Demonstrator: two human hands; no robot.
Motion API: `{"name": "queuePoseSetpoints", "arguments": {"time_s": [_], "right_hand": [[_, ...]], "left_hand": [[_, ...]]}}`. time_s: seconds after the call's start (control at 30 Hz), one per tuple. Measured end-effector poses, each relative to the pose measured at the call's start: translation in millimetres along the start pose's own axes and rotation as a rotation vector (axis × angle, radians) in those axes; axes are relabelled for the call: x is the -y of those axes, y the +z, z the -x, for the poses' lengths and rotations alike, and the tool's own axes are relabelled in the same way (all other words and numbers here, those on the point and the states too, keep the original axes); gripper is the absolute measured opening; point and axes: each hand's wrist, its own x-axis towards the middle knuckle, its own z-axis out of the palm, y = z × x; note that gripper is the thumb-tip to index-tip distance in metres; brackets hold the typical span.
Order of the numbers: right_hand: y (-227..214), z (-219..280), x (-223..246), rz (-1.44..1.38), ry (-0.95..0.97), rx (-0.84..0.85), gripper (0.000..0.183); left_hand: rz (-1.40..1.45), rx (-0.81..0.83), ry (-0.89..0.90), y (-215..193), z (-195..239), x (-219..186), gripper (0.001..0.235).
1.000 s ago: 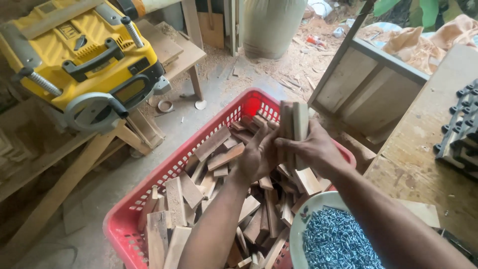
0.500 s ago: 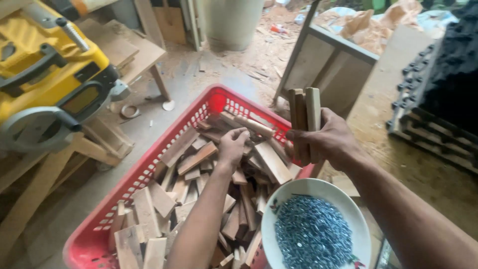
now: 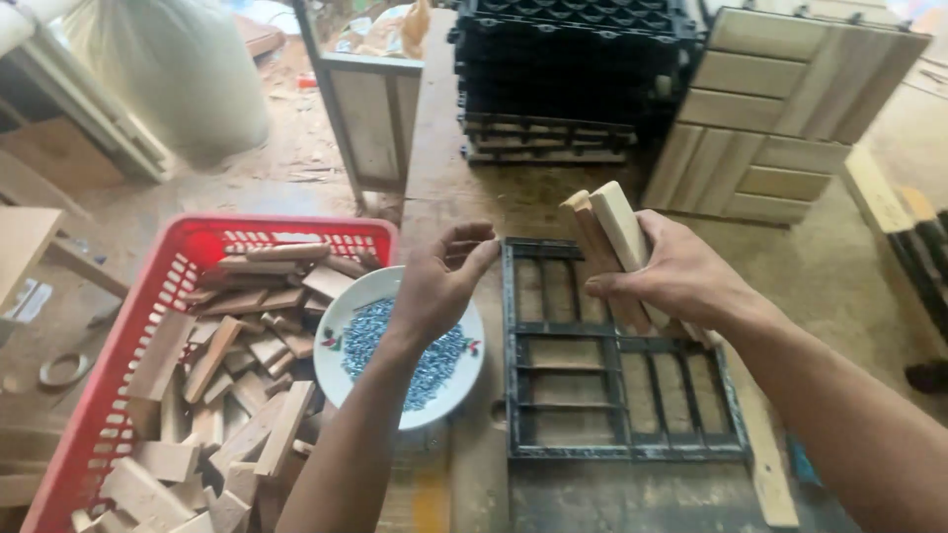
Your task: Assembling interlocking wooden floor tiles by fastening wooden slats onto a plastic grid base using a power drill and screws.
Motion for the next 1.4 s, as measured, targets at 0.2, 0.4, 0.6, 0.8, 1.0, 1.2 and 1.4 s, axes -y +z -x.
{"name": "queuePoseSetpoints", "arguments": {"time_s": [0.2, 0.4, 0.6, 0.8, 1.0, 1.2, 1.4], "right_hand": [[-45, 13, -99, 0.14, 0.15, -0.048, 0.091], [-8, -46, -120, 0.296, 0.059, 0.073, 0.082], [43, -127, -115, 0.526, -0.363, 0.216, 0.064], [51, -144, -86, 0.699, -0.272, 0.406, 0.092], [86, -112, 70, 0.836, -0.216, 0.352, 0.08], [208, -120, 167, 0.71, -0.607, 0.423, 0.062], [346, -214, 170, 0.749, -0.748, 0.5, 0.047]], "left_hand": [[-0.05, 0.168, -0.069, 95, 19, 20, 0.041], [-0.093, 0.06, -0.096, 118, 20, 22, 0.05], [-0.08, -0.167, -0.07, 44, 19, 16, 0.04], [-0.254, -0.579, -0.077, -95, 38, 50, 0.036], [-0.289, -0.942, -0.269, -224, 73, 172, 0.028], [-0.406, -0.877, -0.685, -246, 68, 239, 0.032], [-0.21, -0.805, -0.633, -250, -1, 306, 0.039]]}}
